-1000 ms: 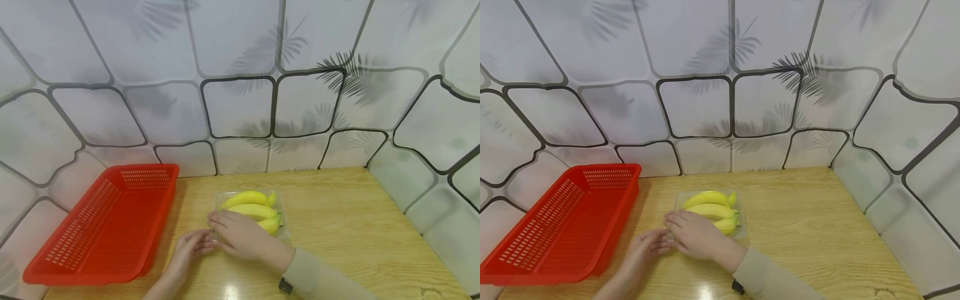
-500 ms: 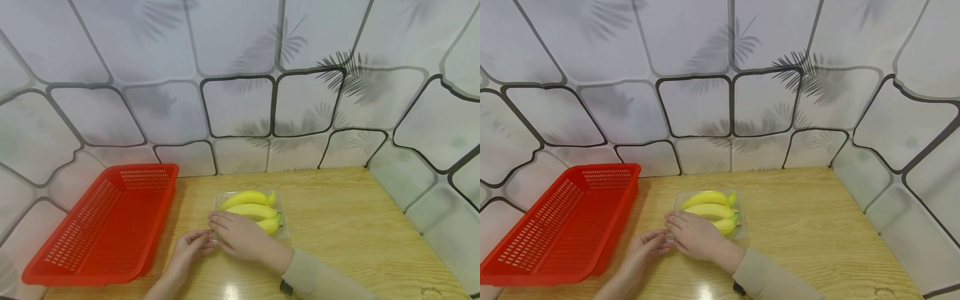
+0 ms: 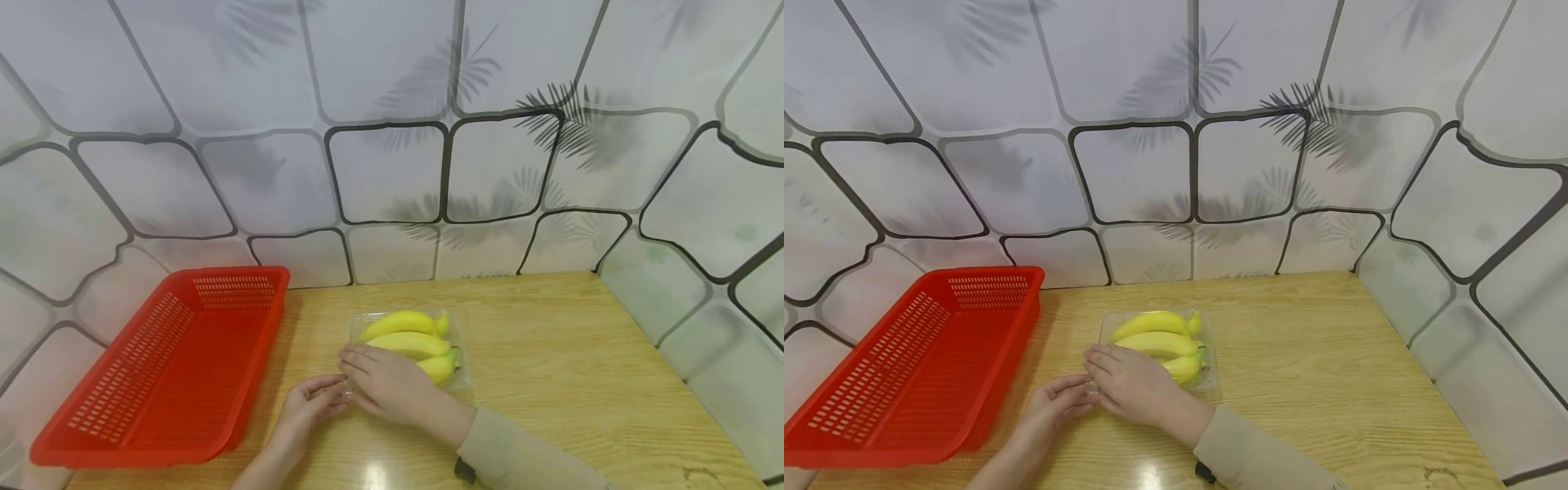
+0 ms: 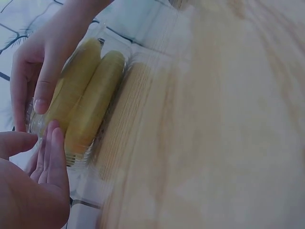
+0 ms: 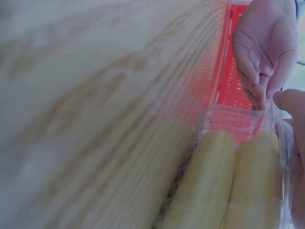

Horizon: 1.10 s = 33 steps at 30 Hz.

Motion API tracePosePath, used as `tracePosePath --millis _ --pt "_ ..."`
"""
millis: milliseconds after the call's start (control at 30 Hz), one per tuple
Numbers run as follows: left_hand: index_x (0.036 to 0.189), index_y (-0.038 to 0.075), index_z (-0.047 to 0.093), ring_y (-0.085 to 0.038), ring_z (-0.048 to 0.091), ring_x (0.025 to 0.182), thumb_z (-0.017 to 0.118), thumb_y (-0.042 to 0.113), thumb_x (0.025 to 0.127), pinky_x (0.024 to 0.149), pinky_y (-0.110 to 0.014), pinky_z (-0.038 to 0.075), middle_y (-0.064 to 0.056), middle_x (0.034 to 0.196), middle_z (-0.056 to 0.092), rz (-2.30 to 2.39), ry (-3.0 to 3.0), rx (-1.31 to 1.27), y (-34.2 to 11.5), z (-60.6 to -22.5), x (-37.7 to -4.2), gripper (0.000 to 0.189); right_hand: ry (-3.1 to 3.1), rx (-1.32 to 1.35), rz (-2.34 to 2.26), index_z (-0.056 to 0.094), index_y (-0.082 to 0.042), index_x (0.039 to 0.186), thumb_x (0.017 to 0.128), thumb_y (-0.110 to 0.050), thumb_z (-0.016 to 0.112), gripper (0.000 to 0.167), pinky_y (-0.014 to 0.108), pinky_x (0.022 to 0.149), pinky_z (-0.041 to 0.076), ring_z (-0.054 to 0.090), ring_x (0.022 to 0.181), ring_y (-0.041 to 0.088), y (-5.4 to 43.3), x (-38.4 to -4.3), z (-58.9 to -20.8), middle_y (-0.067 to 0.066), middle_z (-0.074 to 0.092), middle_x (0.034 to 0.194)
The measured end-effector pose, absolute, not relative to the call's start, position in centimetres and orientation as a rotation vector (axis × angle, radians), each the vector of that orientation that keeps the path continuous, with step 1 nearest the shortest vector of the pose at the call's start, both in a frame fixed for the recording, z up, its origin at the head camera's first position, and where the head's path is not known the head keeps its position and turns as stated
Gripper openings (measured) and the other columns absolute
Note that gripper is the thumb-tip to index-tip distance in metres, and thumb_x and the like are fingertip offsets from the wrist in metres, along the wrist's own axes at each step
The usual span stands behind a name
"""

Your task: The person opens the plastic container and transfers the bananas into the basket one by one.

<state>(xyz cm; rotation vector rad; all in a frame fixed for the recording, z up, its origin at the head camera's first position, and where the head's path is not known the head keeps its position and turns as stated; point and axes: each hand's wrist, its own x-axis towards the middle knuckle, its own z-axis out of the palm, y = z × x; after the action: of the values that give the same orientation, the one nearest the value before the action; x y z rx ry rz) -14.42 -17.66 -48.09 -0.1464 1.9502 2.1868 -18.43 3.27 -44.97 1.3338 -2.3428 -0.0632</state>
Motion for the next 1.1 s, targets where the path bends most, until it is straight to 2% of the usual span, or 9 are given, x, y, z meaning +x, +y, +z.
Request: tracePosePath --millis 600,1100 --pt "0.145 -0.022 0.045 -0.007 0.078 0.097 0.064 0.002 0.102 0.092 -0.023 0.064 0.0 0.105 0.08 2.172 1.849 -0.072 -18.29 -48.09 -14.45 0.052 -2.26 1.312 -0.037 0.069 -0.012 0.14 0.103 -0.047 0.067 0.051 0.029 0.125 0.042 0.059 0.143 0.016 3.12 -18.59 -45.19 0.003 0.065 0.15" --pt "0.147 -0.02 0.043 -0.006 0.077 0.097 0.063 0.002 0.104 0.092 -0.022 0.063 0.003 0.106 0.08 2.159 1.81 -0.052 -18.57 -48.08 -14.59 0.052 -2.242 1.294 0.0 0.071 -0.011 0.137 0.102 -0.046 0.068 0.049 0.03 0.122 0.045 0.062 0.14 0.016 2.96 -18.45 -45.27 0.004 0.067 0.147"
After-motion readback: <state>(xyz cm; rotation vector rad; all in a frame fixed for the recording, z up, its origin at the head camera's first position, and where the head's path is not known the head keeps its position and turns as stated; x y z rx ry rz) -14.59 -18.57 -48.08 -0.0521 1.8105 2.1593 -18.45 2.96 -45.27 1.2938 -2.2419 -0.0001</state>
